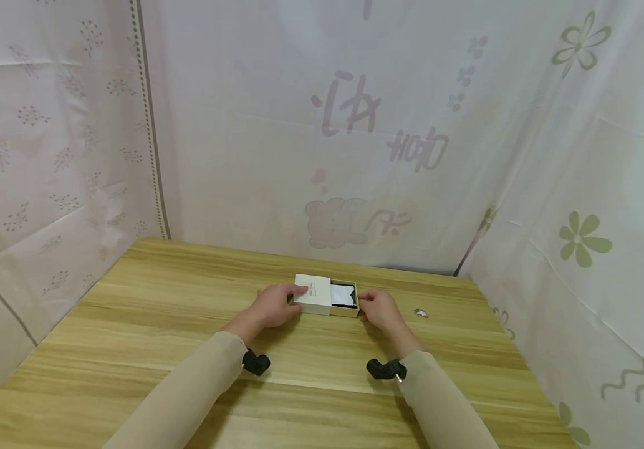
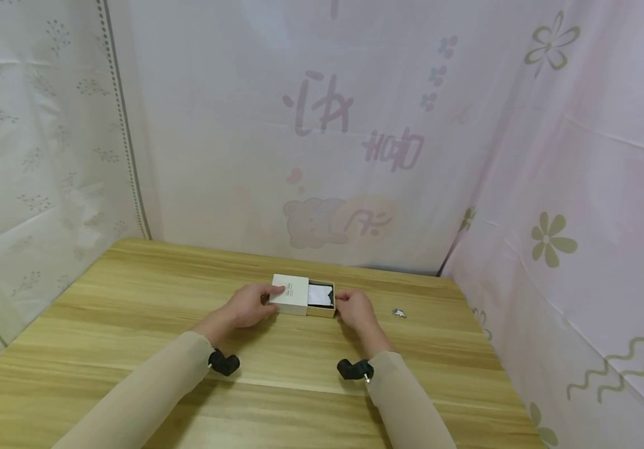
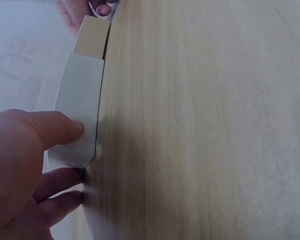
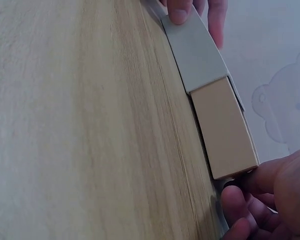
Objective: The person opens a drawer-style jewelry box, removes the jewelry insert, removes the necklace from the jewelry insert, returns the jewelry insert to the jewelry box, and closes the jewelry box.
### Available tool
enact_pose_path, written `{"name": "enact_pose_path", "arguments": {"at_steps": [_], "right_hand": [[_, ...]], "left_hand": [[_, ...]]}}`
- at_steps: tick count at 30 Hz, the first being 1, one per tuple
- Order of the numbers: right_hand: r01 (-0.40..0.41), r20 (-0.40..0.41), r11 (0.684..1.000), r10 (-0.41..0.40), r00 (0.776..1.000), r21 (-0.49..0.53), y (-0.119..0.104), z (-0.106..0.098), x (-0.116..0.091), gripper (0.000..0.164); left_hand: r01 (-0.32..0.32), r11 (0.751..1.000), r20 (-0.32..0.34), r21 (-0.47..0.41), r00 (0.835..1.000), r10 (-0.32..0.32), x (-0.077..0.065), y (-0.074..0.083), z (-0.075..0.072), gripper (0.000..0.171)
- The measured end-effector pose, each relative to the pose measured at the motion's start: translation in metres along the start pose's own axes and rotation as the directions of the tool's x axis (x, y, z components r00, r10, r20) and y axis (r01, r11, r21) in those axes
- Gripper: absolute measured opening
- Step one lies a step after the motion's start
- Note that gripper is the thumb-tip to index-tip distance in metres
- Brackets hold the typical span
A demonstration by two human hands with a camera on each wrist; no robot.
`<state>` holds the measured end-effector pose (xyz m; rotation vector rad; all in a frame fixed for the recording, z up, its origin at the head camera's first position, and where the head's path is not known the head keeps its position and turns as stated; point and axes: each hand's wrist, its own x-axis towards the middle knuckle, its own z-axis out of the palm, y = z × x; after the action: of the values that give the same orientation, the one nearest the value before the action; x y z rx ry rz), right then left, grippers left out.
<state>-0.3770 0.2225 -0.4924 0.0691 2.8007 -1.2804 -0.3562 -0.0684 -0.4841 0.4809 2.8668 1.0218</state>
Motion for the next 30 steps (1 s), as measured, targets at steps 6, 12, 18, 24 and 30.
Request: {"name": "enact_pose_path", "arguments": {"at_steps": [6,12,18,24,30], "right_hand": [[0.013,0.004,1.000,-0.014,1.000,0.029,-0.005,0.003,-0.003,0.028],[0.003,0.007,0.999,-0.003,1.000,0.035,-0.007,0.005,-0.001,0.027],[0.015,0.005,0.999,-0.015,1.000,0.039,-0.008,0.008,0.000,0.026],[-0.005,0.008,0.999,0.004,1.000,0.032,-0.010,0.009,-0.001,0.025],[-0.021,0.015,1.000,0.021,1.000,0.019,-0.012,0.010,0.000,0.026]], "left_hand": [[-0.002,1.000,-0.004,0.013,1.000,0.002,0.002,-0.001,0.001,0.051],[-0.005,1.000,-0.004,0.020,1.000,0.005,0.003,-0.002,0.003,0.052],[-0.007,1.000,-0.010,0.019,1.000,0.007,0.003,-0.003,0.003,0.051],[-0.006,1.000,-0.010,0.018,1.000,0.006,0.002,-0.003,0.004,0.052],[0.001,1.000,-0.011,0.013,1.000,-0.001,0.001,-0.002,0.004,0.051]]}}
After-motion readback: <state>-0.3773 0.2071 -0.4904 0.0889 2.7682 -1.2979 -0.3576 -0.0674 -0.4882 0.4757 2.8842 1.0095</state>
